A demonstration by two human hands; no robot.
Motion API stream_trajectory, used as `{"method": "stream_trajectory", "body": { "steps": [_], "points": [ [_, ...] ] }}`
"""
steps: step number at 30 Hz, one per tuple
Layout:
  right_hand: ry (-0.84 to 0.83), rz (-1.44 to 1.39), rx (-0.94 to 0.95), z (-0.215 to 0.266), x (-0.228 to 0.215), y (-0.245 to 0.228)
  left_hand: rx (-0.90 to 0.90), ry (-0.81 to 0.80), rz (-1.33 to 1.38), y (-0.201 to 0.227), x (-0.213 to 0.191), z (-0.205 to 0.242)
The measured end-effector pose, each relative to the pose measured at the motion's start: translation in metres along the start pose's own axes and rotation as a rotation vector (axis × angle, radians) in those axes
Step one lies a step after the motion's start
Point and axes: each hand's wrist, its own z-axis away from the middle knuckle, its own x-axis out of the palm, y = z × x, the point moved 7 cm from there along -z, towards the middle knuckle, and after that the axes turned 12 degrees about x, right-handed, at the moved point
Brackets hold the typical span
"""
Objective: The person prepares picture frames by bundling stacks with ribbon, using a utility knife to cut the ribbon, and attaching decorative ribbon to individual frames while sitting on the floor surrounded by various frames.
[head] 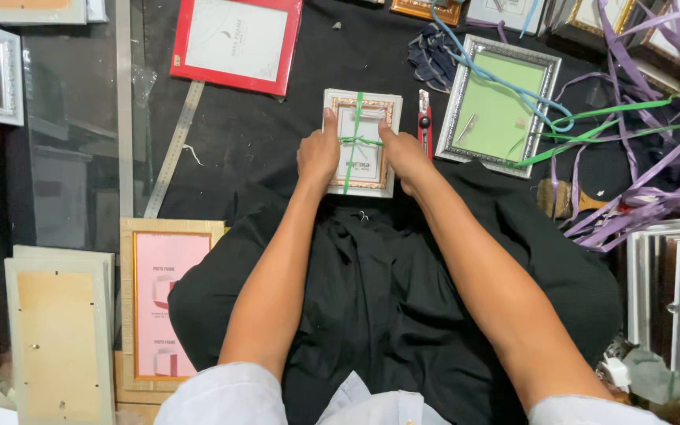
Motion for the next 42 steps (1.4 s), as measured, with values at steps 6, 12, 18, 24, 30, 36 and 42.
{"method": "stream_trajectory", "body": {
  "steps": [6, 12, 18, 24, 30, 36, 42],
  "points": [
    [0.056, -0.06, -0.086, -0.01, -0.002, 0.0, -0.091, 0.035, 0.096, 0.003, 0.001, 0.013],
    [0.236, 0.023, -0.346, -0.041, -0.027, -0.011, -0.002, 0.082, 0.31, 0.062, -0.023, 0.043],
    [0.154, -0.131, -0.328, -0.001, -0.036, -0.027, 0.083, 0.091, 0.677, 0.089, -0.017, 0.055],
    [0.244, -0.327, -0.447, 0.037, -0.056, 0.0, 0.314, 0.037, 0.61, 0.068, -0.001, 0.031],
    [0.319, -0.513, -0.575, 0.136, -0.079, 0.031, 0.504, -0.257, 0.614, 0.129, 0.003, 0.109],
    [0.382, -0.677, -0.472, 0.196, -0.097, 0.099, 0.463, -0.485, 0.426, 0.142, 0.023, 0.16],
    [0.397, -0.861, -0.685, 0.244, -0.133, 0.176, 0.509, -1.03, 0.898, 0.102, 0.068, 0.13]
  ]
}}
